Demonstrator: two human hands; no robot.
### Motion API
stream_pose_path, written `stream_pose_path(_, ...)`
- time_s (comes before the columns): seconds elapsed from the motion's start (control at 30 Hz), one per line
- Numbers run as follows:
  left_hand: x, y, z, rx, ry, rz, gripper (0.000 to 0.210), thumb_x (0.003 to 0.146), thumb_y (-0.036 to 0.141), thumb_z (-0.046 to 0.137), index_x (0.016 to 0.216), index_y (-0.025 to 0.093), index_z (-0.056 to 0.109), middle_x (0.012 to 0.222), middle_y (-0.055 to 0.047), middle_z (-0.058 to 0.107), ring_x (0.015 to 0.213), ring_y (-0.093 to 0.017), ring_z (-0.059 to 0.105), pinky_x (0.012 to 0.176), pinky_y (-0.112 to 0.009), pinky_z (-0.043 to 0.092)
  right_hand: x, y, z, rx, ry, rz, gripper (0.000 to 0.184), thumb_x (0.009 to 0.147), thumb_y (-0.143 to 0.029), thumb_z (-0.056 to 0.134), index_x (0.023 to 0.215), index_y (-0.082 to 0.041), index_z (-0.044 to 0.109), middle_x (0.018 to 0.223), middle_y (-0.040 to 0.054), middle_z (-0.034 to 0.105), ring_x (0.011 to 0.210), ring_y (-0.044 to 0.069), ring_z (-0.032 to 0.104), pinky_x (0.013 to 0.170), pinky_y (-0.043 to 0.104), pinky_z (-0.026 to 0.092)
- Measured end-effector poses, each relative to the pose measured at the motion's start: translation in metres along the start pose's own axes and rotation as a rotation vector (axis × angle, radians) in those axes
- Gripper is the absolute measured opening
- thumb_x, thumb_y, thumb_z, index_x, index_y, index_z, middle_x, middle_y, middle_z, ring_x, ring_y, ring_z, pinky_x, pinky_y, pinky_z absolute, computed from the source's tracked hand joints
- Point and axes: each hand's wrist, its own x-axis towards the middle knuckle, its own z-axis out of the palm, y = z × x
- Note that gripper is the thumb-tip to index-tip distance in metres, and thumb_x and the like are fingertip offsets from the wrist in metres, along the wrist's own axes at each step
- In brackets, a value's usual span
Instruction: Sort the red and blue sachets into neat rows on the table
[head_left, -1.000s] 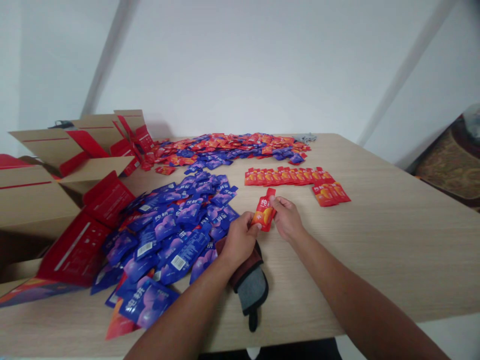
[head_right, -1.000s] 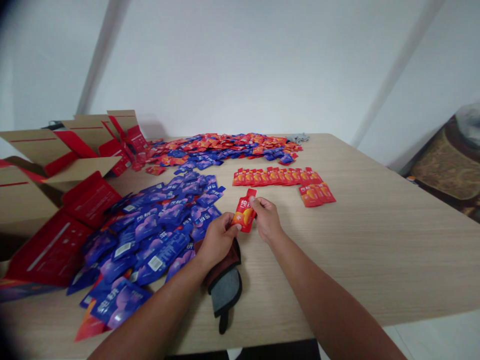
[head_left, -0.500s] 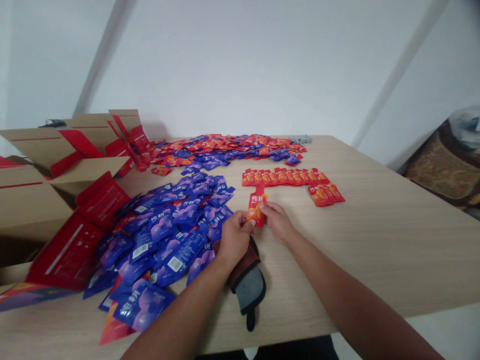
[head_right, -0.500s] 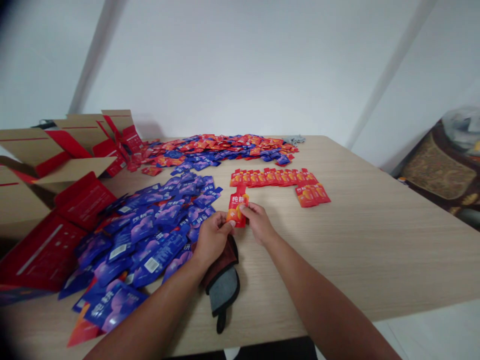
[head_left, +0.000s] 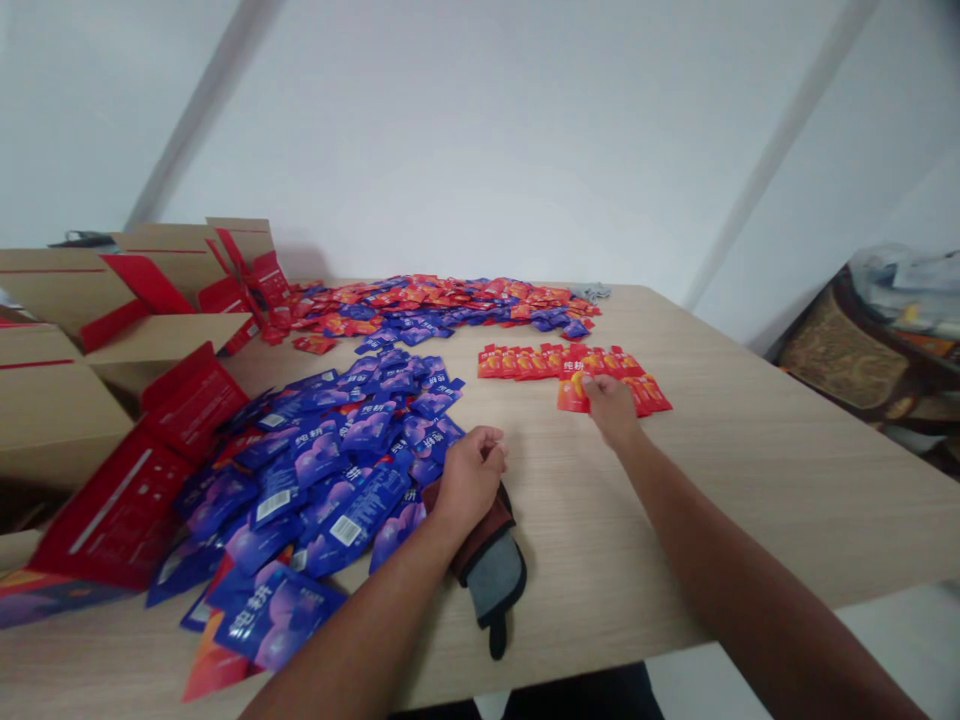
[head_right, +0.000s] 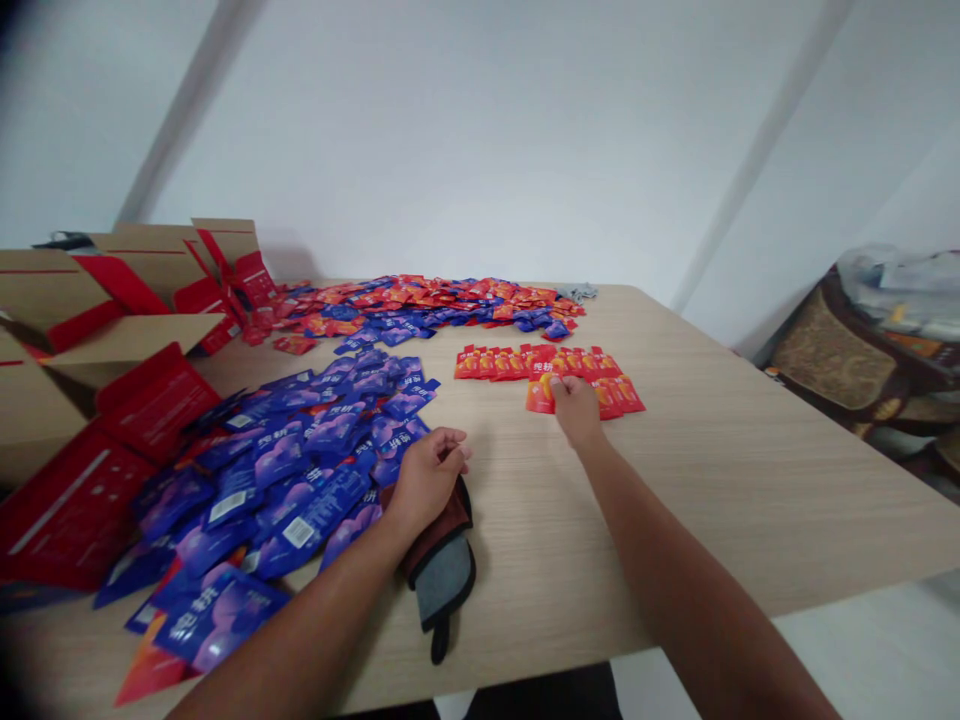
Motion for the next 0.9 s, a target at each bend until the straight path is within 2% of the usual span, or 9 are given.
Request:
stream_pose_path(0.13, -0.001, -0.002, 0.001, 0.018, -0.015, 0.029, 0.022, 0.092, 0.028, 0.065, 0.108, 0.017, 0.073, 0.079, -0.001, 0.075, 0.069, -0.017, 0.07, 0.063, -0.027, 0.049, 0.029, 0.009, -0.048, -0.429, 0.039, 0.036, 0.037, 0.095, -0.039, 0.058, 0.062, -0.022, 0.058, 0.07, 0.0099, 0.064, 0.084, 0.026, 0.062, 0.077, 0.037, 0.043)
stream_pose_path(0.23, -0.001, -0.004, 0.001, 0.041, -0.018, 0.054, 0.021, 0.092, 0.029, 0.065, 0.108, 0.018, 0.074, 0.081, -0.002, 0.076, 0.07, -0.016, 0.069, 0.064, -0.027, 0.049, 0.041, 0.016, -0.064, -0.657, 0.005, 0.082, 0.034, 0.097, -0.035, 0.058, 0.068, -0.019, 0.067, 0.085, 0.0166, 0.073, 0.098, 0.03, 0.068, 0.086, 0.038, 0.045)
stream_pose_path(0.37, 0.0, -0.008, 0.001, 0.042, -0.016, 0.064, 0.02, 0.092, 0.028, 0.065, 0.107, 0.019, 0.074, 0.08, -0.001, 0.075, 0.069, -0.017, 0.069, 0.065, -0.027, 0.05, 0.048, 0.024, -0.064, -0.86, -0.008, 0.151, 0.034, 0.1, -0.041, 0.056, 0.092, -0.015, 0.076, 0.108, 0.0231, 0.076, 0.11, 0.034, 0.07, 0.092, 0.042, 0.049)
stream_pose_path(0.47, 0.001, -0.009, 0.001, 0.044, -0.011, 0.059, 0.02, 0.092, 0.027, 0.065, 0.108, 0.019, 0.075, 0.082, -0.002, 0.076, 0.07, -0.017, 0.069, 0.065, -0.027, 0.05, 0.049, 0.029, -0.06, -0.953, 0.018, 0.193, 0.04, 0.102, -0.044, 0.052, 0.112, -0.013, 0.076, 0.121, 0.0268, 0.074, 0.116, 0.036, 0.071, 0.096, 0.045, 0.05)
stream_pose_path(0.53, 0.001, -0.009, 0.001, 0.048, -0.011, 0.063, 0.02, 0.092, 0.027, 0.065, 0.107, 0.019, 0.075, 0.082, -0.002, 0.076, 0.071, -0.017, 0.069, 0.066, -0.027, 0.05, 0.05, 0.03, -0.059, -0.991, 0.033, 0.214, 0.043, 0.103, -0.045, 0.05, 0.118, -0.014, 0.075, 0.124, 0.0272, 0.073, 0.117, 0.036, 0.071, 0.096, 0.045, 0.052)
stream_pose_path(0.9, 0.0, -0.01, 0.002, 0.044, -0.024, 0.062, 0.02, 0.092, 0.024, 0.064, 0.108, 0.019, 0.076, 0.085, -0.003, 0.077, 0.072, -0.017, 0.07, 0.066, -0.027, 0.051, 0.05, 0.037, -0.05, -1.055, 0.078, 0.231, 0.042, 0.103, -0.039, 0.047, 0.119, -0.012, 0.076, 0.118, 0.0277, 0.073, 0.108, 0.036, 0.073, 0.089, 0.045, 0.054)
